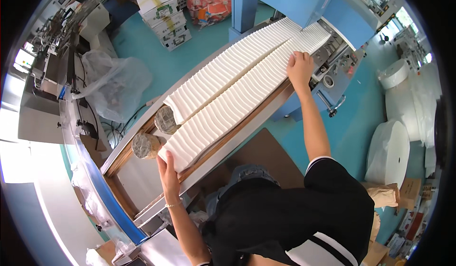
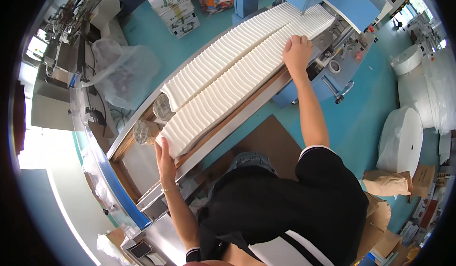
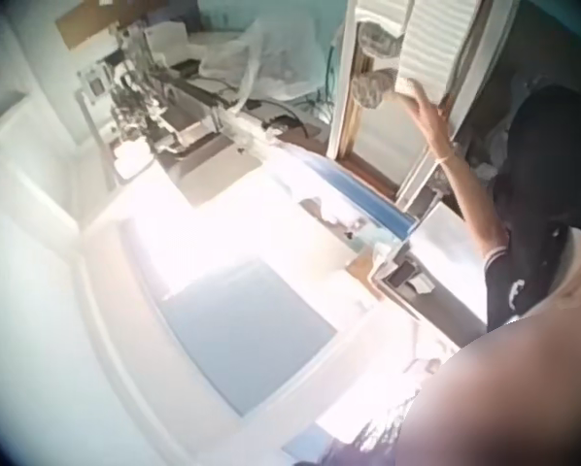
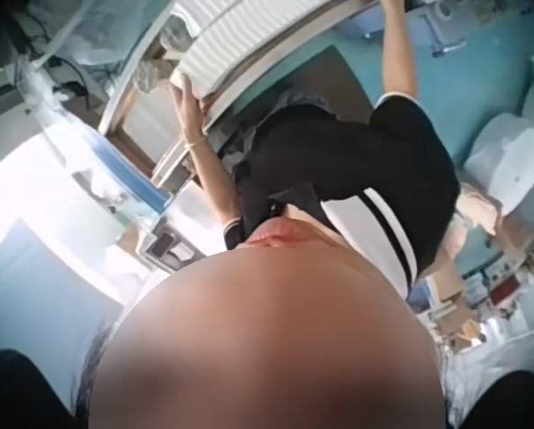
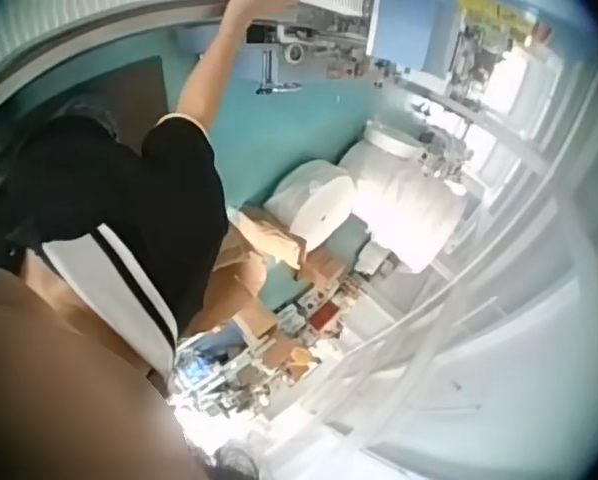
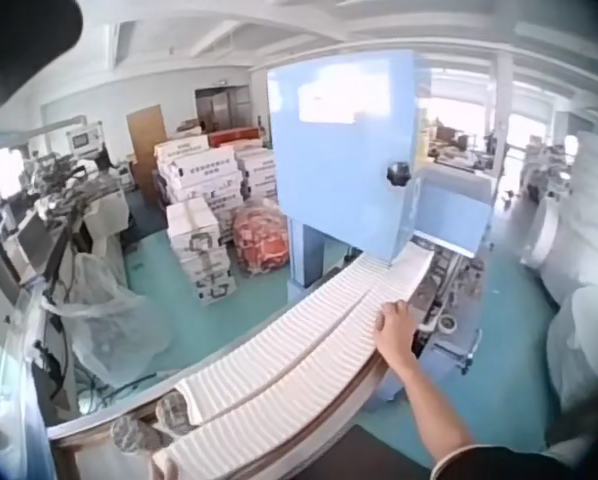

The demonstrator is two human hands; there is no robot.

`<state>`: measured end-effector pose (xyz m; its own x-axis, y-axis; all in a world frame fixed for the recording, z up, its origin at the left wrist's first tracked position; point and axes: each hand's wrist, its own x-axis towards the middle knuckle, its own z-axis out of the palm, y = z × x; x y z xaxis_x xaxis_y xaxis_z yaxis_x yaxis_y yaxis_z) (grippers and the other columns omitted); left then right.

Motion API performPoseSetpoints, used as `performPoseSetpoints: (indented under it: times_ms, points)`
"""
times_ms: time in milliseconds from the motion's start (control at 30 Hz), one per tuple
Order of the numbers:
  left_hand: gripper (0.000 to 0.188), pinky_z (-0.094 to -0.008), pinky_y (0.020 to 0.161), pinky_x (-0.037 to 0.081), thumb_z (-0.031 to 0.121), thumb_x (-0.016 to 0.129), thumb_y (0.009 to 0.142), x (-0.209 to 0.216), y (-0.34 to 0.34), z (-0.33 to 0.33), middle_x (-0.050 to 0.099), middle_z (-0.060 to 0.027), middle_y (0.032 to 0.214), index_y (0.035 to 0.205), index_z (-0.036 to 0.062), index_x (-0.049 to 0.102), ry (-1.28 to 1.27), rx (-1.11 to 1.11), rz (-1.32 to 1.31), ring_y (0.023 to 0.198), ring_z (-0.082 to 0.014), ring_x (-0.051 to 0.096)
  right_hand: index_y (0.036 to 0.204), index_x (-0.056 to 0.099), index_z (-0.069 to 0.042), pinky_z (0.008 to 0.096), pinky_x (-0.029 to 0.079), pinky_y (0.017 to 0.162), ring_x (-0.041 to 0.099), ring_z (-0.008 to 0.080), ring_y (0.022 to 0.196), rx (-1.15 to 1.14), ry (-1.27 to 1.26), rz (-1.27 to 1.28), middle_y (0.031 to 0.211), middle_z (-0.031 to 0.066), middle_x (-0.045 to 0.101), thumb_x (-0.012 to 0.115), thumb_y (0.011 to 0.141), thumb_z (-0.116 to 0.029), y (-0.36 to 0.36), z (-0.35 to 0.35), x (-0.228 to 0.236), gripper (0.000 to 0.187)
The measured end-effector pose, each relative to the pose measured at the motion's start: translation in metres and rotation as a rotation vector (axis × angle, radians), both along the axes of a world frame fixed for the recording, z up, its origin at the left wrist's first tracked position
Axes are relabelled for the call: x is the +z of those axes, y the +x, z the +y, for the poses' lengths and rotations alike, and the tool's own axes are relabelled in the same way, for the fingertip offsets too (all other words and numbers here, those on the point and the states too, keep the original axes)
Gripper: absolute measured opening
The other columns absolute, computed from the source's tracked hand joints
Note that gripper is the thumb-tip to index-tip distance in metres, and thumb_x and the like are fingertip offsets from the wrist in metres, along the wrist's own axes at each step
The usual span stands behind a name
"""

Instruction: Stack and organize pleated paper filters from a conveyor belt onto a workstation table.

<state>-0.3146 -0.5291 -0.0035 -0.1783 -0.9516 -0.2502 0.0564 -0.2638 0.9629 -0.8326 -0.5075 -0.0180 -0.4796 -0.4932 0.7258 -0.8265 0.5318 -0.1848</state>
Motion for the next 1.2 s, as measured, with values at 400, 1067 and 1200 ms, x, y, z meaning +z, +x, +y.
performPoseSetpoints:
  times_ms: [400, 1067, 1200]
  points:
    - [0.058, -0.0313, 0.105, 0.035, 0.035, 0.055, 0.100, 0.013, 0.001, 0.012, 0.051, -0.0112, 0.134, 0.143, 0.0004, 0.038, 0.054, -0.109, -0.192, 0.121, -0.0202, 0.048, 0.088, 0.064, -0.008, 0.0537, 0.038, 0.082, 0.048, 0.0331, 0.102, 0.054, 0.166, -0.018, 0.106, 0.0093, 0.053, 0.057, 0.091, -0.025, 0.010, -0.012, 0.020, 0.018]
    - [0.064, -0.0314, 0.094, 0.044, 0.023, 0.077, 0.084, 0.047, 0.084, 0.025, 0.060, -0.0111, 0.118, 0.133, -0.0012, 0.045, 0.025, 0.118, -0.293, 0.105, -0.0199, 0.057, 0.135, 0.043, 0.004, 0.0361, 0.044, 0.099, 0.058, 0.0249, 0.113, 0.752, 0.293, -1.269, 0.123, 0.0162, 0.059, 0.080, 0.075, -0.034, 0.153, 0.035, 0.055, 0.081]
    - [0.066, -0.0318, 0.096, 0.043, 0.021, 0.077, 0.084, 0.062, 0.138, 0.069, 0.059, -0.0110, 0.120, 0.137, -0.0017, 0.043, -0.020, 0.274, -0.177, 0.108, -0.0203, 0.057, 0.138, 0.042, 0.004, 0.0358, 0.044, 0.099, 0.058, 0.0241, 0.114, 0.889, 0.219, -1.319, 0.123, 0.0149, 0.059, 0.081, 0.073, -0.034, 0.206, 0.041, 0.100, 0.085]
